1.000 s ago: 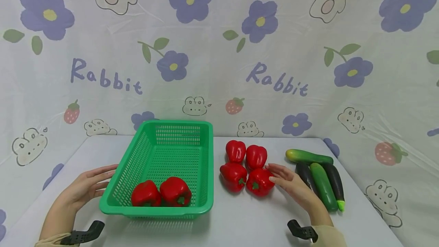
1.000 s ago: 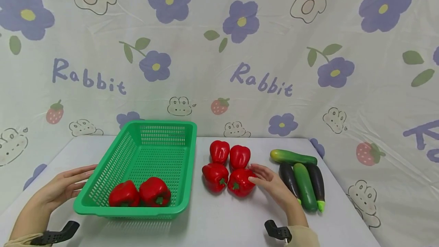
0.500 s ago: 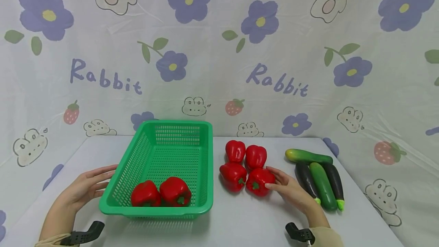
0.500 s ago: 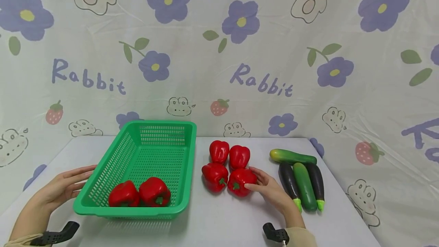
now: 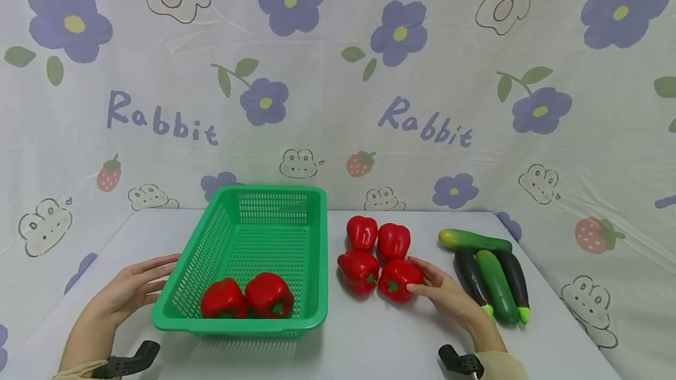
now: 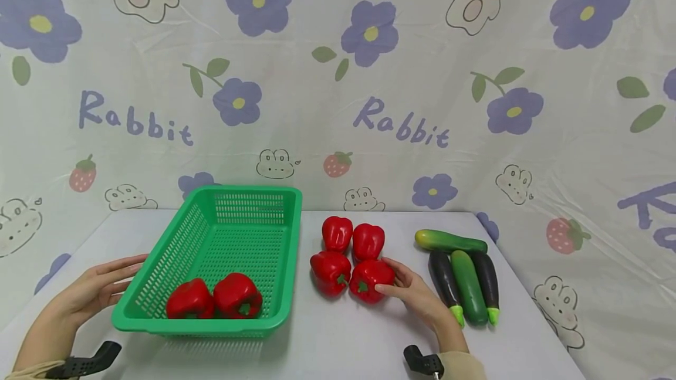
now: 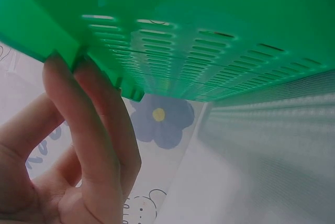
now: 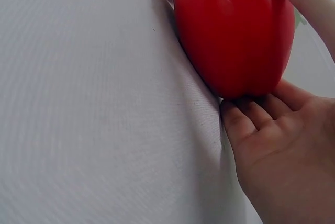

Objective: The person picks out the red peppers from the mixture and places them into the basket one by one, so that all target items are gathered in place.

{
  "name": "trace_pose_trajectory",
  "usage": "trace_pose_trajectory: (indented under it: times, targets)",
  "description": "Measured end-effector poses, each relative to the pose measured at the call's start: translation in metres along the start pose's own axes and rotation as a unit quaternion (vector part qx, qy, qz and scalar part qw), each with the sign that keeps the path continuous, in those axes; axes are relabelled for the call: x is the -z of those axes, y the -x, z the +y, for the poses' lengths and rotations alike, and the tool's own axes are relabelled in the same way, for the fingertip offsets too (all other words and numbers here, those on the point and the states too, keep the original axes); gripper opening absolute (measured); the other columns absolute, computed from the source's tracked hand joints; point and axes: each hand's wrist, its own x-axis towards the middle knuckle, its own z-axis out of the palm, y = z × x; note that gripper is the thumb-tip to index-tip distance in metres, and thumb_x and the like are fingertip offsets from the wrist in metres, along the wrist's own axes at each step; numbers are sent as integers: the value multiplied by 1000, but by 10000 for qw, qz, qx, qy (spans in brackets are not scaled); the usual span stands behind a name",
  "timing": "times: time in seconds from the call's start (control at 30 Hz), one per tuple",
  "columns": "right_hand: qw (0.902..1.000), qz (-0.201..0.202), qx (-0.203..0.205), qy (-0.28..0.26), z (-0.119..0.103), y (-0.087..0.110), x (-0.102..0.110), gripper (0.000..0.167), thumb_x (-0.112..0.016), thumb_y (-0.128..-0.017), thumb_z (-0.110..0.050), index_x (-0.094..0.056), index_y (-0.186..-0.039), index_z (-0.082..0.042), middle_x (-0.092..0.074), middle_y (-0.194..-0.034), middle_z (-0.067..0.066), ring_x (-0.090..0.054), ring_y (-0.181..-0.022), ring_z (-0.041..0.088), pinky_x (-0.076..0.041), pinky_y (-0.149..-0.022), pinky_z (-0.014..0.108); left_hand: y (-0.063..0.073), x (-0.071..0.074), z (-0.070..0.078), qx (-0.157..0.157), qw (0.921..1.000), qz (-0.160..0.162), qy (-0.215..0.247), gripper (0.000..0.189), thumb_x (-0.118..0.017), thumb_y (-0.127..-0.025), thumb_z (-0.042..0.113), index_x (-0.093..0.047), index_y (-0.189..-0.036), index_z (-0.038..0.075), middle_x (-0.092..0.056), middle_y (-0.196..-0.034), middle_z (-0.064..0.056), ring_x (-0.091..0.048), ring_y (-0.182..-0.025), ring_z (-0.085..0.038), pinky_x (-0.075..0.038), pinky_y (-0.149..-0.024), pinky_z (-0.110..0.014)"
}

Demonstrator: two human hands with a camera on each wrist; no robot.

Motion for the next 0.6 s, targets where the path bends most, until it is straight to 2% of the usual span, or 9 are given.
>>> trace_pose_trajectory:
  times: [0.2, 0.6]
  targets:
    - [9999, 77, -81, -45, 2, 0, -1, 78, -71, -88, -28, -31, -153, -16, -22, -161, 13, -18, -150, 36, -26, -117, 53, 0, 0, 1, 29, 10000, -24, 37, 25, -52, -102, 26, -66, -115, 42, -65, -107, 28, -65, -100, 0, -55, -85, -29]
    - [9999, 41, -58, -148, 1, 4, 1, 77, -69, -90, -30, -28, -153, -18, -19, -162, 11, -13, -151, 36, -24, -117, 55, 0, 1, 0, -45, 9999, -125, 105, 25, -50, -102, 25, -65, -112, 42, -66, -107, 27, -65, -100, 1, -54, -86, -28]
